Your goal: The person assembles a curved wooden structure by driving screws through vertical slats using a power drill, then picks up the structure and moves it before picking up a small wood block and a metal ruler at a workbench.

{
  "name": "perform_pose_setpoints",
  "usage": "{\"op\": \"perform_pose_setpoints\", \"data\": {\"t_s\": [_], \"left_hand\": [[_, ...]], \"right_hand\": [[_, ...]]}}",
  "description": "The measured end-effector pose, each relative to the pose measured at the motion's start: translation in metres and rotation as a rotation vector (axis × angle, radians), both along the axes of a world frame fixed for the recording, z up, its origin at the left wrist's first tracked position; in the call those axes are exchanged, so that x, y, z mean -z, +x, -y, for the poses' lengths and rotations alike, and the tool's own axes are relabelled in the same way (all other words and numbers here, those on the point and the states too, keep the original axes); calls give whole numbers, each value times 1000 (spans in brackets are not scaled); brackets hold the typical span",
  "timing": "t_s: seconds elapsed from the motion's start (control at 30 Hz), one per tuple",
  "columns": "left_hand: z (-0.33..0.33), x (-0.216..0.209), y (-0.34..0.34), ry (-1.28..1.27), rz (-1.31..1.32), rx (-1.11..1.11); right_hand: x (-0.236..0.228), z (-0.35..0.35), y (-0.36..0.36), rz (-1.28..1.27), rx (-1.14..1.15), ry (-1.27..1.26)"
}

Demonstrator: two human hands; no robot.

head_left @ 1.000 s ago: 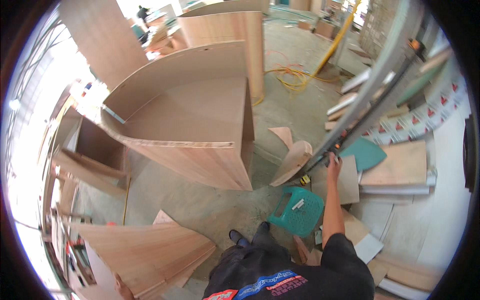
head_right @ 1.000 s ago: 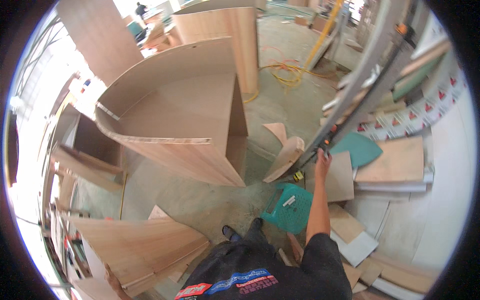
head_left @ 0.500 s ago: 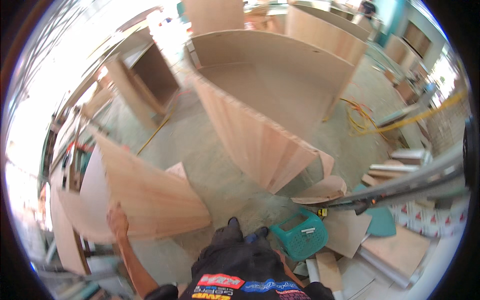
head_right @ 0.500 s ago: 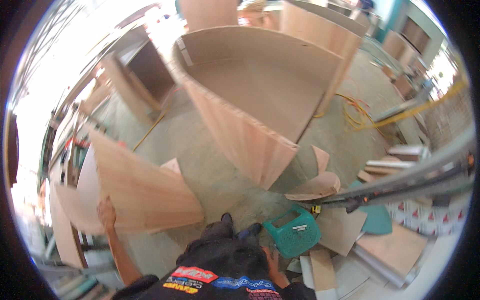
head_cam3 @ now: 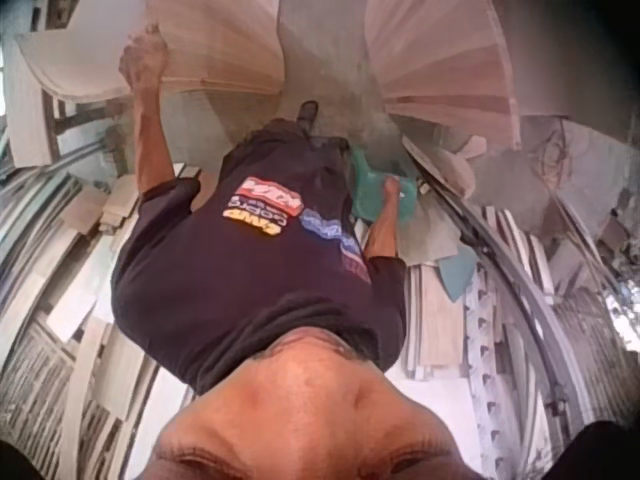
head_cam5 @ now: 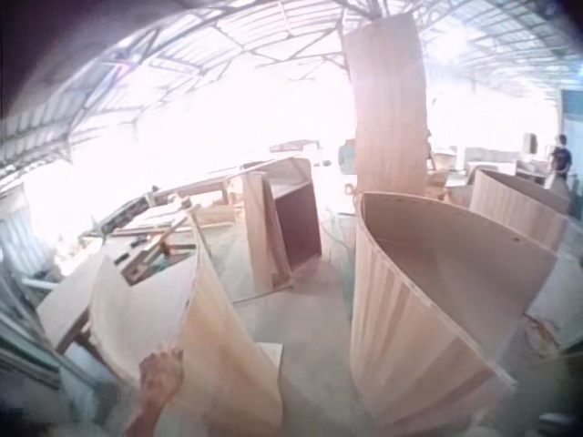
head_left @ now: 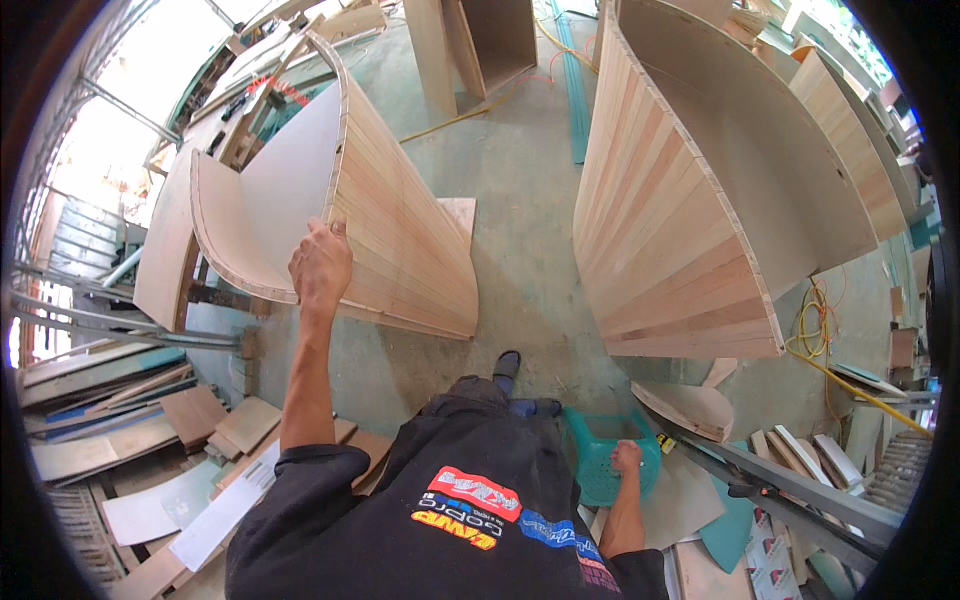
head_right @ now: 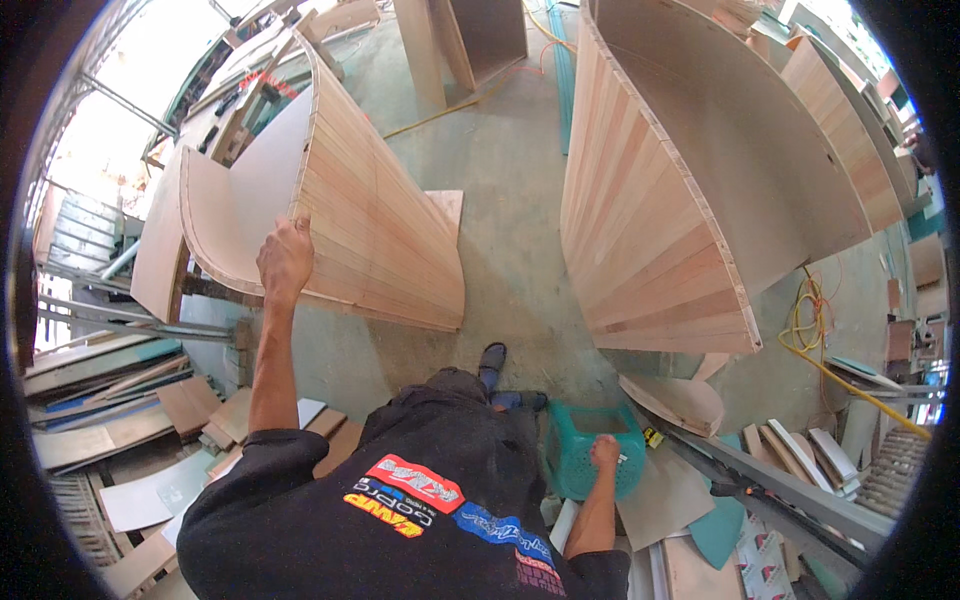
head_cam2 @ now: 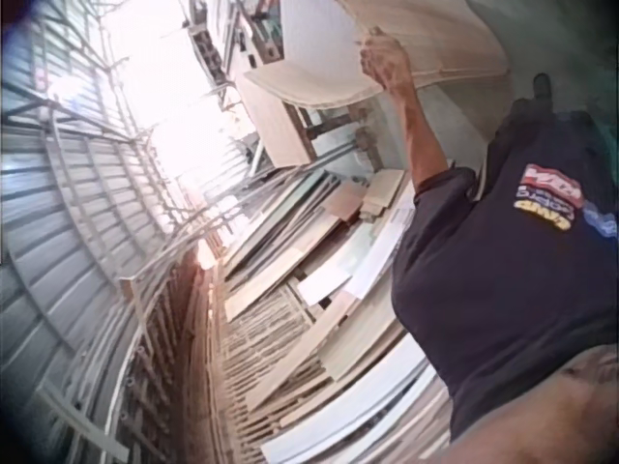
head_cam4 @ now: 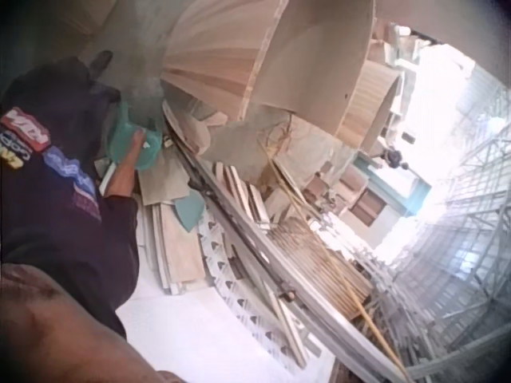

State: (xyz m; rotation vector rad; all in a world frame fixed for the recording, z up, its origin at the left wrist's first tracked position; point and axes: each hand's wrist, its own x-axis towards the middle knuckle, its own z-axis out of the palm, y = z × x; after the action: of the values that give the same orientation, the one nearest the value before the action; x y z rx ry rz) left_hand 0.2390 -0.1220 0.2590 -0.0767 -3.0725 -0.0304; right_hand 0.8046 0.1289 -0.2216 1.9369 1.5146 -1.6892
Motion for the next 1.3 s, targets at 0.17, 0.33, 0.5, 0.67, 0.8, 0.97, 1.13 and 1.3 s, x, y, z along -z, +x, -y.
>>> {"op": "perform_pose_setpoints", "data": {"t_s": [0.17, 0.33, 0.5, 0.67, 0.8, 0.97, 1.13, 1.3], "left_hand": [[19, -3, -12, 228, 117, 89], [97, -28, -64, 536, -270, -72], [268, -10, -173, 276, -638, -588], [344, 62, -264, 892, -193, -631], [353, 75, -278, 1189, 37, -418], [325, 22, -275, 1092, 121, -439], [317, 38, -328, 480, -199, -575], [334, 45, -334, 457, 1, -545]], "right_hand": [[-9, -13, -37, -41, -126, -14], [-50, -6, -152, -107, -401, -75], [-154, -14, -317, -500, -576, 97], [-301, 10, -471, -768, -784, 323], [-400, 35, -590, -1009, -878, 466], [-503, 70, -728, -1001, -942, 636], [-523, 101, -837, -779, -966, 669], [-506, 98, -923, -609, -1161, 986]]}}
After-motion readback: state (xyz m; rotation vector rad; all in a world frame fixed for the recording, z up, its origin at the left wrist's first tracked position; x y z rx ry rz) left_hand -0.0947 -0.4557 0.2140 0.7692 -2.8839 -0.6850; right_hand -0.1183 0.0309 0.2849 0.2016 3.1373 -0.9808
